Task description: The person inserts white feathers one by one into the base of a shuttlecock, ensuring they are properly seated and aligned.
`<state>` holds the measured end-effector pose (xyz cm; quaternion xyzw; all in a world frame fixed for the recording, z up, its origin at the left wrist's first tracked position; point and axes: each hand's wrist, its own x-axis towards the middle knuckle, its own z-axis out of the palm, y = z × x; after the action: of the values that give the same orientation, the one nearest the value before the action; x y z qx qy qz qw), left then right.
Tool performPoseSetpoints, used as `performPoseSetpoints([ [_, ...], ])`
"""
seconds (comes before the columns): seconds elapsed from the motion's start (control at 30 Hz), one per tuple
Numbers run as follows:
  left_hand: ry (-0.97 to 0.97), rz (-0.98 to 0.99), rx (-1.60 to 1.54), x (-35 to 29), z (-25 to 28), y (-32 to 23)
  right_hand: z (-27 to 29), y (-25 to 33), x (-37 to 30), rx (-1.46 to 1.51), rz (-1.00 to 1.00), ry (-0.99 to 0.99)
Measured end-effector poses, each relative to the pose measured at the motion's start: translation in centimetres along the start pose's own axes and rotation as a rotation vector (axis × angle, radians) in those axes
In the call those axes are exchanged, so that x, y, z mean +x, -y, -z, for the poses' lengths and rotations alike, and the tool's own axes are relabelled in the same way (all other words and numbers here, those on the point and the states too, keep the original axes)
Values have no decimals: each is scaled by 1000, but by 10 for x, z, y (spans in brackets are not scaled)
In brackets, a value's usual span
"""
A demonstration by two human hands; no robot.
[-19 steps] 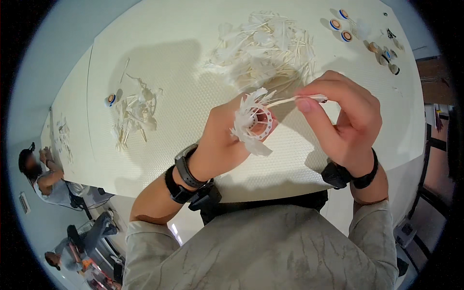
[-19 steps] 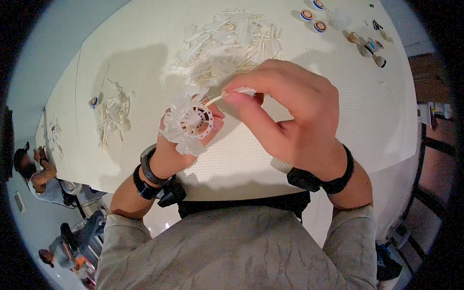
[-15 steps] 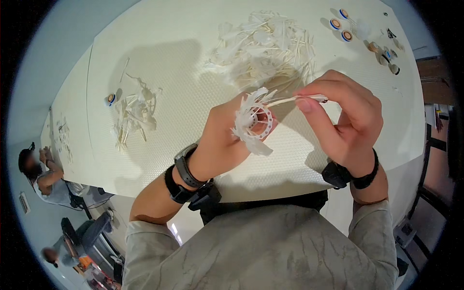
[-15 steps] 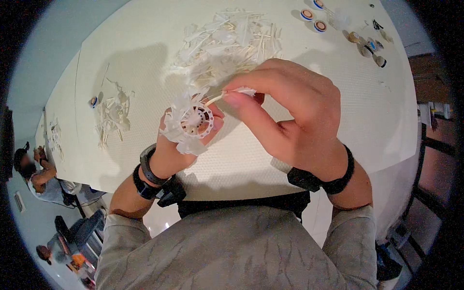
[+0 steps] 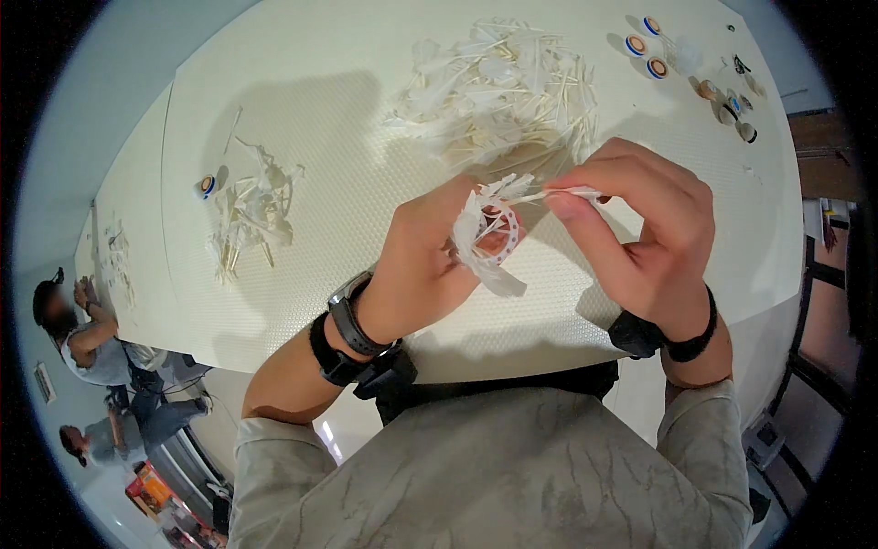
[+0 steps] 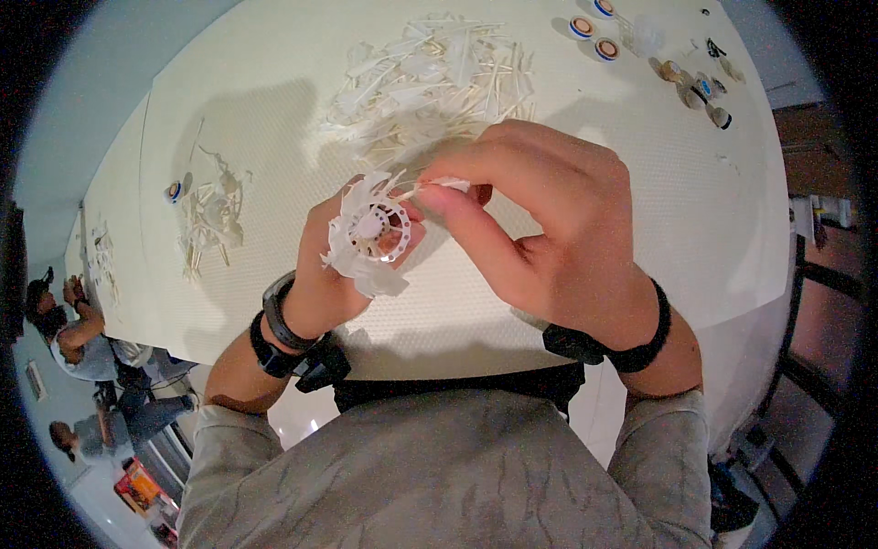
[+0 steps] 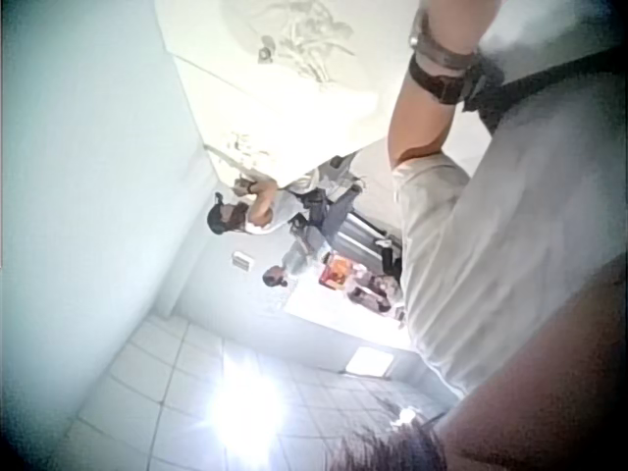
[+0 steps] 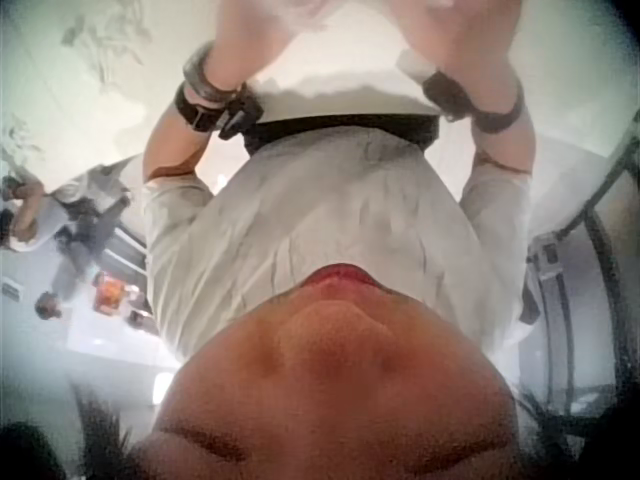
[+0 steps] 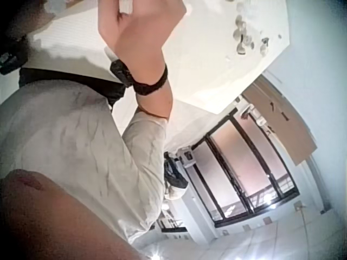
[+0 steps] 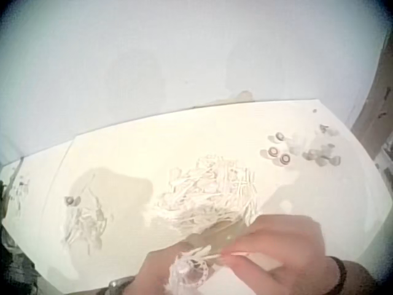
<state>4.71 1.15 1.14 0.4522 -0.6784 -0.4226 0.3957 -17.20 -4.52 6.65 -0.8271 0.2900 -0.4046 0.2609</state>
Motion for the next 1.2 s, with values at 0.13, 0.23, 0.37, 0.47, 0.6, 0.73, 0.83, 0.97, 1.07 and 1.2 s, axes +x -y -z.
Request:
performPoseSetpoints([
  [0.13, 28, 108, -76, 1, -1, -3, -5, -4, -2, 86, -20, 24],
  [0.23, 34, 69, -79, 2, -1, -3, -5, -1, -2, 57, -18, 45],
  [0.37, -36, -95, 68, 5, -4, -1, -4, -1, -1, 26, 19, 29],
  [0.47, -32, -66, 93, 6, -4, -7, -3, -1, 0, -24, 88, 21],
  [0.6, -43, -44, 15, 6, -6, -7, -2, 1, -1, -77, 147, 2],
  [0.73, -12, -99, 69, 5, -6, -2, -3, -1, -3, -110, 180, -9],
  [0.83, -36, -122, 59, 3, -6, -3, -3, -1, -3, -57, 109, 17],
  [0.97, -18, -126, 126, 2, -5, -4, -5, -2, -4, -49, 125, 9],
  [1.07, 2, -89, 122, 1, -4, -4, -6, -1, -4, -100, 195, -31],
  [1.2, 19, -139, 172, 2, -1, -3, -7, -1, -4, -102, 210, -33],
])
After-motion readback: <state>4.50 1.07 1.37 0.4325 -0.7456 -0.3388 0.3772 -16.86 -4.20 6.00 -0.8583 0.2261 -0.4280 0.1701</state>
